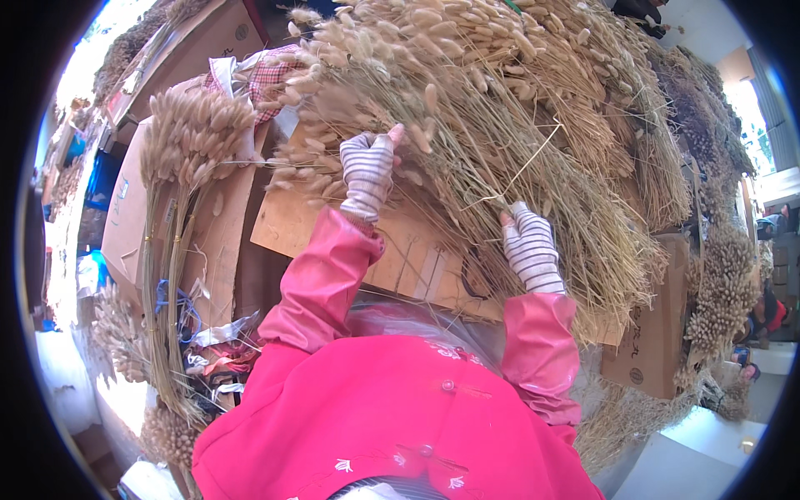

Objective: The person gathers dried plant stalks into small bundles, aligns them, and ties them with string. The person uses scissors to trim the stalk ends and places the finished bundles on a wooden table. The person repeats this process with multiple bundles.

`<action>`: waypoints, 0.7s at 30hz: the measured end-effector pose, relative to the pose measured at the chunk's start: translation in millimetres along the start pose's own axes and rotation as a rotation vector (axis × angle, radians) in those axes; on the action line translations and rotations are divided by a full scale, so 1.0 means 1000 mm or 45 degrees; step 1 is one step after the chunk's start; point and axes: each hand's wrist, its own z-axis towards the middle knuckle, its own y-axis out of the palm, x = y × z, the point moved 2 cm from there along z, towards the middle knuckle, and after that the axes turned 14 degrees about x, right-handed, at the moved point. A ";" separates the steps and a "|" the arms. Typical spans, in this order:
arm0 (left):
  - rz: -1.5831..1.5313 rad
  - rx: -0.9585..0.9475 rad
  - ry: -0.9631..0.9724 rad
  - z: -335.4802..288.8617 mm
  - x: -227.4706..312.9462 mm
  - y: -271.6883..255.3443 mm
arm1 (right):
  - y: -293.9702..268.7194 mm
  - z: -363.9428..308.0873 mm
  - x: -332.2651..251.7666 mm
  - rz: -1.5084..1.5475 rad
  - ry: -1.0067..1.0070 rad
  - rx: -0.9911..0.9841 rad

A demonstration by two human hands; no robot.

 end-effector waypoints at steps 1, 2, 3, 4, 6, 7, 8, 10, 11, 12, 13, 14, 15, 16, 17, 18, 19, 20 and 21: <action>0.091 -0.002 -0.011 0.004 0.001 0.000 | -0.002 0.000 -0.003 -0.035 0.033 -0.007; 0.009 -0.020 -0.045 0.005 0.001 0.001 | -0.006 0.000 -0.005 -0.070 0.063 -0.013; -0.055 -0.025 -0.069 0.006 0.000 0.001 | -0.010 0.000 -0.008 -0.128 0.101 -0.024; -0.116 -0.031 -0.095 0.006 -0.001 0.000 | -0.014 0.002 -0.011 -0.168 0.104 -0.025; -0.260 -0.042 -0.119 0.003 -0.002 -0.006 | -0.021 0.005 -0.017 -0.197 0.126 0.076; -0.292 -0.085 -0.101 -0.001 -0.002 -0.014 | -0.024 0.008 -0.021 -0.176 0.138 0.158; -0.291 -0.081 -0.116 -0.004 0.000 -0.019 | -0.027 0.010 -0.023 -0.207 0.164 0.189; -0.243 -0.060 -0.091 -0.010 0.005 -0.029 | -0.028 0.015 -0.031 -0.287 0.107 0.133; -0.170 -0.046 -0.094 -0.013 0.008 -0.033 | -0.030 0.018 -0.034 -0.312 0.201 0.006; -0.157 -0.053 -0.077 -0.014 0.013 -0.038 | -0.031 0.019 -0.038 -0.584 0.137 -0.148; -0.139 -0.027 -0.027 -0.014 0.018 -0.040 | -0.035 0.020 -0.044 -0.573 0.122 -0.208; -0.110 0.005 0.006 -0.014 0.023 -0.042 | -0.040 0.022 -0.052 -0.506 0.087 -0.144; -0.131 0.036 0.130 -0.015 0.028 -0.043 | -0.046 0.021 -0.060 -0.453 0.070 -0.067; -0.097 -0.017 0.031 -0.009 0.031 -0.038 | -0.051 0.022 -0.070 -0.442 -0.010 0.033; 0.067 0.029 0.149 -0.007 0.034 -0.037 | -0.055 0.020 -0.081 -0.470 -0.136 0.217; 0.172 0.076 0.336 -0.005 0.038 -0.035 | -0.059 0.015 -0.091 -0.393 -0.180 0.250; 0.333 0.113 0.459 -0.001 0.041 -0.031 | -0.059 0.011 -0.100 -0.318 -0.228 0.287; 0.307 0.145 0.532 -0.003 0.041 -0.031 | -0.056 0.003 -0.108 -0.064 -0.325 0.248; 0.198 0.081 0.394 -0.004 0.039 -0.030 | -0.048 -0.003 -0.114 -0.002 -0.451 0.082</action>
